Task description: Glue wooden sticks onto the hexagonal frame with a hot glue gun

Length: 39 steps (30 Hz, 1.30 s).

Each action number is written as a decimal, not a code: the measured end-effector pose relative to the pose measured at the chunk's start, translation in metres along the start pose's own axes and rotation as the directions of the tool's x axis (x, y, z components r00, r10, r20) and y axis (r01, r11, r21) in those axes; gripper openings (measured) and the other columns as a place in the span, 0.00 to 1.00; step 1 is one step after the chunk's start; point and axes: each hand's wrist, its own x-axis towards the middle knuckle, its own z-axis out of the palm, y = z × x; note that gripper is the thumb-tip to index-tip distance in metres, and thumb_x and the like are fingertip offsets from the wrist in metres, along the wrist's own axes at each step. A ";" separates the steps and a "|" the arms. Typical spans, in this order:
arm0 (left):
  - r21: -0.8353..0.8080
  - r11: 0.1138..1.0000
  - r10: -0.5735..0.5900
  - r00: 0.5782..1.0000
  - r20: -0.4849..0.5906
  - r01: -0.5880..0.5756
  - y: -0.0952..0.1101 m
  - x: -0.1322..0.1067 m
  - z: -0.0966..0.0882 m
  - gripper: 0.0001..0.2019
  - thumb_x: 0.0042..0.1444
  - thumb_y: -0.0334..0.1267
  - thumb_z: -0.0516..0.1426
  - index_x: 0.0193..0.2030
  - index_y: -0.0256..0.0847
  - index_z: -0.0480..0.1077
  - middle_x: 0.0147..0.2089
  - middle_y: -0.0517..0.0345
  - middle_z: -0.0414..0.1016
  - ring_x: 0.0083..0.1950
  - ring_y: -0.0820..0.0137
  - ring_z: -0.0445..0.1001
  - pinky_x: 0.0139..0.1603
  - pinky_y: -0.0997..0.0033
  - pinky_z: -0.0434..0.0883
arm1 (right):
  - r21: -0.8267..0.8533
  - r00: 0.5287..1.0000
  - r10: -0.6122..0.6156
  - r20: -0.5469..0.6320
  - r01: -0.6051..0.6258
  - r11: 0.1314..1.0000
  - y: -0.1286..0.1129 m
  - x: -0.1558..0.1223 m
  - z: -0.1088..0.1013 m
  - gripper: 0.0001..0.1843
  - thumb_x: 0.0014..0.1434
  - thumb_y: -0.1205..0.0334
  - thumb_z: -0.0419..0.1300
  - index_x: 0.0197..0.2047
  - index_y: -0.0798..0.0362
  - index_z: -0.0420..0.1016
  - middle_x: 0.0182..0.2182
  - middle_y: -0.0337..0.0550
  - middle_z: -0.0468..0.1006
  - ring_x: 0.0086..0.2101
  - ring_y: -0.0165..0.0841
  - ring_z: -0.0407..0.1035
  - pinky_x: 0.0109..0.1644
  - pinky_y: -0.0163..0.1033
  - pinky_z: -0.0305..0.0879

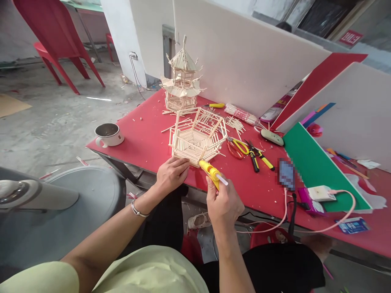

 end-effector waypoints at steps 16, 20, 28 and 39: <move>0.009 1.000 -0.007 1.000 -0.019 0.007 0.000 0.000 0.001 0.11 0.62 0.31 0.55 0.46 0.42 0.76 0.50 0.56 0.81 0.45 0.66 0.78 0.50 0.62 0.75 | 0.009 1.000 0.003 0.024 -0.003 1.000 0.001 -0.001 0.001 0.19 0.64 0.48 0.57 0.45 0.54 0.78 0.27 0.41 0.78 0.26 0.27 0.69 0.27 0.34 0.51; 0.004 1.000 -0.011 1.000 -0.026 0.011 0.000 0.000 0.001 0.11 0.61 0.31 0.55 0.46 0.42 0.77 0.50 0.56 0.81 0.44 0.66 0.78 0.50 0.61 0.75 | 0.003 1.000 0.007 0.025 -0.007 1.000 0.001 -0.002 0.001 0.19 0.64 0.47 0.57 0.45 0.54 0.78 0.28 0.42 0.78 0.25 0.28 0.69 0.28 0.34 0.52; 0.003 1.000 -0.009 0.999 -0.033 0.009 0.000 0.000 0.002 0.11 0.61 0.31 0.55 0.46 0.42 0.77 0.50 0.56 0.81 0.45 0.66 0.78 0.51 0.62 0.75 | 0.012 1.000 0.015 0.026 -0.015 1.000 -0.001 -0.002 0.001 0.19 0.64 0.47 0.58 0.44 0.55 0.78 0.28 0.42 0.78 0.26 0.29 0.70 0.27 0.34 0.51; -0.008 1.000 -0.029 0.999 -0.020 0.029 -0.001 -0.001 0.002 0.11 0.61 0.31 0.55 0.46 0.44 0.77 0.50 0.56 0.81 0.45 0.66 0.79 0.51 0.61 0.76 | 0.020 0.997 0.046 0.058 -0.048 0.999 0.001 -0.003 0.002 0.20 0.64 0.47 0.56 0.45 0.55 0.78 0.28 0.43 0.78 0.27 0.28 0.70 0.27 0.34 0.51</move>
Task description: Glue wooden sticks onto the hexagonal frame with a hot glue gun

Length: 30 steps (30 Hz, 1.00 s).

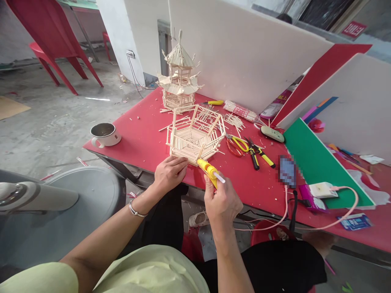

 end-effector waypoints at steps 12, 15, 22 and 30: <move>0.003 1.000 0.008 1.000 -0.009 -0.008 0.000 0.001 0.001 0.11 0.61 0.31 0.55 0.45 0.42 0.77 0.49 0.57 0.81 0.44 0.66 0.78 0.50 0.62 0.75 | 0.011 1.000 -0.010 -0.017 0.011 1.000 0.000 0.001 0.000 0.20 0.64 0.47 0.56 0.44 0.56 0.78 0.28 0.44 0.79 0.26 0.29 0.69 0.28 0.34 0.50; -0.006 1.000 0.003 1.000 0.002 -0.003 -0.001 0.001 0.001 0.11 0.61 0.31 0.54 0.46 0.43 0.77 0.50 0.57 0.81 0.45 0.67 0.78 0.51 0.62 0.75 | 0.013 1.000 -0.005 -0.014 0.005 1.000 -0.001 0.001 0.000 0.20 0.64 0.47 0.56 0.44 0.55 0.78 0.28 0.43 0.78 0.26 0.28 0.69 0.28 0.34 0.51; -0.005 1.000 -0.005 1.000 -0.002 0.005 -0.001 0.000 0.001 0.11 0.61 0.31 0.54 0.46 0.43 0.77 0.49 0.57 0.81 0.44 0.66 0.78 0.50 0.61 0.76 | 0.027 1.000 0.011 -0.006 -0.011 1.000 -0.001 0.001 0.000 0.20 0.64 0.47 0.56 0.45 0.55 0.78 0.29 0.43 0.79 0.25 0.28 0.69 0.28 0.34 0.52; -0.001 1.000 0.000 1.000 -0.002 0.000 -0.001 0.000 0.001 0.11 0.61 0.32 0.54 0.46 0.43 0.77 0.50 0.57 0.81 0.44 0.66 0.78 0.50 0.61 0.76 | 0.019 1.000 0.009 -0.019 -0.008 1.000 -0.001 0.002 0.000 0.20 0.64 0.47 0.56 0.44 0.55 0.78 0.28 0.42 0.79 0.25 0.28 0.68 0.28 0.34 0.52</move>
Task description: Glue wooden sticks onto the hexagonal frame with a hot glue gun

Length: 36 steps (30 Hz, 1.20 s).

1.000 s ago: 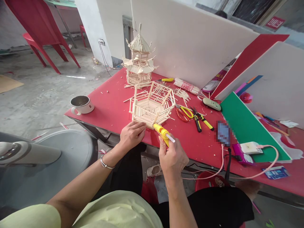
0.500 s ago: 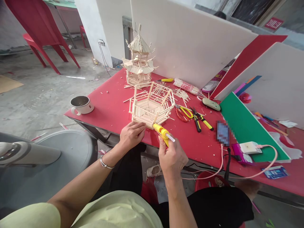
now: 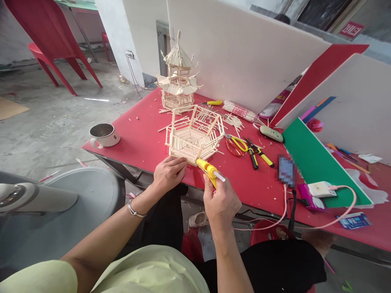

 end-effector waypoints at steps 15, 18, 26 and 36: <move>-0.005 1.000 -0.005 1.000 0.003 0.005 0.001 0.001 -0.001 0.12 0.61 0.32 0.55 0.46 0.43 0.77 0.50 0.57 0.81 0.45 0.66 0.78 0.51 0.60 0.76 | 0.007 1.000 0.011 0.012 -0.011 1.000 0.000 -0.001 0.001 0.20 0.64 0.47 0.56 0.45 0.55 0.78 0.29 0.44 0.79 0.26 0.29 0.70 0.27 0.34 0.52; -0.005 1.000 -0.002 1.000 0.005 0.002 0.000 0.001 -0.001 0.12 0.61 0.32 0.55 0.46 0.43 0.77 0.50 0.57 0.81 0.45 0.66 0.78 0.51 0.60 0.76 | 0.004 1.000 0.013 0.014 -0.013 1.000 0.000 -0.001 0.001 0.20 0.64 0.47 0.56 0.46 0.55 0.79 0.29 0.44 0.79 0.26 0.29 0.70 0.27 0.34 0.52; -0.002 1.000 -0.006 1.000 0.002 0.006 0.001 0.001 -0.001 0.11 0.61 0.32 0.55 0.46 0.43 0.77 0.50 0.58 0.81 0.44 0.66 0.78 0.51 0.61 0.76 | -0.002 1.000 -0.008 -0.020 0.008 1.000 -0.001 0.001 0.000 0.19 0.63 0.48 0.59 0.44 0.54 0.79 0.28 0.42 0.80 0.25 0.28 0.70 0.27 0.34 0.53; 0.007 1.000 0.012 1.000 -0.009 -0.012 0.001 0.002 -0.001 0.10 0.61 0.32 0.55 0.45 0.42 0.77 0.49 0.57 0.81 0.44 0.66 0.78 0.51 0.62 0.75 | -0.005 1.000 -0.011 -0.025 0.011 1.000 -0.001 0.000 0.000 0.19 0.63 0.47 0.58 0.43 0.55 0.79 0.28 0.42 0.80 0.24 0.28 0.69 0.28 0.34 0.52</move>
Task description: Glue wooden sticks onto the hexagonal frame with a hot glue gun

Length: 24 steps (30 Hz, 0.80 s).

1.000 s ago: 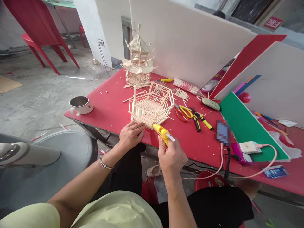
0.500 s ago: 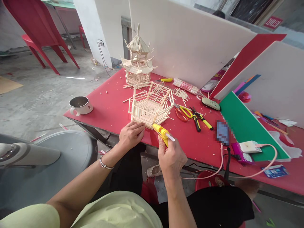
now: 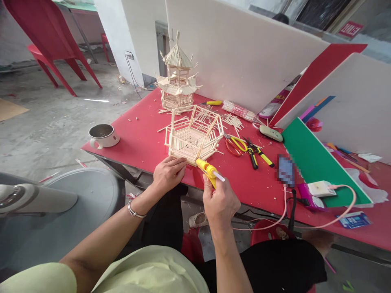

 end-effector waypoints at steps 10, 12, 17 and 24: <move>-0.018 1.000 -0.013 1.000 0.008 0.014 -0.001 -0.001 0.001 0.11 0.61 0.31 0.55 0.46 0.43 0.78 0.50 0.56 0.81 0.44 0.66 0.78 0.51 0.61 0.75 | 0.015 1.000 0.016 0.014 -0.016 1.000 0.000 0.000 0.001 0.20 0.64 0.47 0.57 0.43 0.55 0.78 0.29 0.42 0.80 0.25 0.28 0.69 0.28 0.34 0.52; -0.017 1.000 -0.013 1.000 0.010 0.013 -0.001 -0.001 0.001 0.11 0.61 0.31 0.55 0.46 0.43 0.78 0.50 0.56 0.81 0.45 0.66 0.79 0.51 0.60 0.75 | 0.016 1.000 0.012 0.014 -0.012 1.000 0.000 0.000 0.001 0.20 0.64 0.47 0.57 0.43 0.55 0.78 0.29 0.42 0.80 0.24 0.28 0.69 0.27 0.34 0.52; -0.010 1.000 -0.004 1.000 0.003 0.004 -0.001 0.000 0.000 0.11 0.61 0.31 0.55 0.46 0.43 0.78 0.50 0.56 0.81 0.44 0.66 0.78 0.50 0.61 0.76 | 0.005 1.000 -0.002 -0.013 0.002 1.000 0.000 0.001 0.001 0.19 0.63 0.47 0.59 0.42 0.55 0.78 0.28 0.41 0.80 0.24 0.28 0.69 0.27 0.34 0.52; -0.002 1.000 0.004 1.000 -0.011 -0.004 0.000 0.001 0.000 0.11 0.61 0.31 0.55 0.45 0.41 0.78 0.49 0.56 0.82 0.43 0.66 0.78 0.50 0.62 0.76 | 0.023 1.000 0.006 -0.011 -0.006 1.000 0.000 0.001 0.001 0.19 0.63 0.47 0.58 0.43 0.55 0.78 0.29 0.42 0.80 0.25 0.28 0.70 0.28 0.34 0.52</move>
